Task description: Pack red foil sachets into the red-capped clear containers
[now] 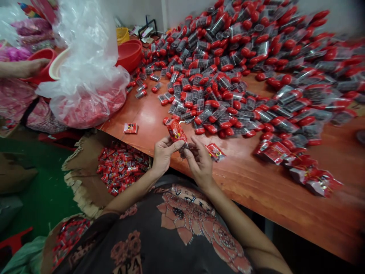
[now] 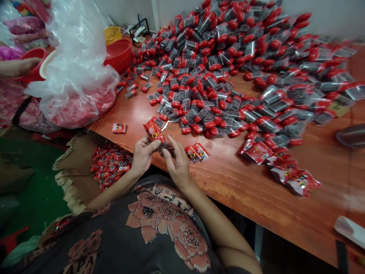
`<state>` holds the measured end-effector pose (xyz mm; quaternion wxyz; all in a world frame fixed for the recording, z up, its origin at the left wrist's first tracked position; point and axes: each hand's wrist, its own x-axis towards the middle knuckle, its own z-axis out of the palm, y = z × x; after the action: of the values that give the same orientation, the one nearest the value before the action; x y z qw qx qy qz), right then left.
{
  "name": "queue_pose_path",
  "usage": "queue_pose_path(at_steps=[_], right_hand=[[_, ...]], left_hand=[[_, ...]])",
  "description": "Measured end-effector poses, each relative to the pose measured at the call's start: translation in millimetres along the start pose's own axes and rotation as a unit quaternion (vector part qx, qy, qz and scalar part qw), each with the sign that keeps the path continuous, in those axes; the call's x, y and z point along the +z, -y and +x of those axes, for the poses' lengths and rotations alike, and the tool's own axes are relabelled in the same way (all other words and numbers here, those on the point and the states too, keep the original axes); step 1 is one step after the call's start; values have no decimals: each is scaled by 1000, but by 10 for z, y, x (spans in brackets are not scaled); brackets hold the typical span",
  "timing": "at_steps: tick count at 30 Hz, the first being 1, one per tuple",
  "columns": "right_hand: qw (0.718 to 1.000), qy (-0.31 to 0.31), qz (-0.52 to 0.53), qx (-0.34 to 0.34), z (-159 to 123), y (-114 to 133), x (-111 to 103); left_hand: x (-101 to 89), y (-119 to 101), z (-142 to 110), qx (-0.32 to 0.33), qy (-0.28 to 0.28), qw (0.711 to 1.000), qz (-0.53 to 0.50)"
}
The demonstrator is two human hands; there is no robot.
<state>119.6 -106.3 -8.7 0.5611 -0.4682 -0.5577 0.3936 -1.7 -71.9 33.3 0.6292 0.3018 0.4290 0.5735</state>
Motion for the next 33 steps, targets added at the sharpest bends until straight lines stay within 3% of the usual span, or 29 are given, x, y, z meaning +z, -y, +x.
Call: queue_pose_path(at_steps=[4, 8, 13, 17, 21, 25, 33], right_hand=[[999, 25, -19, -29, 43, 66, -45], [998, 8, -27, -48, 50, 78, -39], [999, -13, 45, -9, -15, -39, 53], [1000, 0, 16, -10, -30, -65, 48], [999, 8, -20, -39, -7, -9, -11], [997, -8, -29, -67, 5, 24, -32], [996, -25, 76, -25, -52, -17, 50]], left_hand=[[4, 7, -21, 7, 11, 1000, 19], [20, -32, 54, 3, -6, 1000, -10], [55, -23, 80, 19, -13, 1000, -7], [24, -26, 53, 40, 18, 998, 48], [-48, -109, 148, 19, 72, 991, 110], [-45, -109, 201, 8, 70, 993, 100], [33, -41, 49, -37, 93, 987, 122]])
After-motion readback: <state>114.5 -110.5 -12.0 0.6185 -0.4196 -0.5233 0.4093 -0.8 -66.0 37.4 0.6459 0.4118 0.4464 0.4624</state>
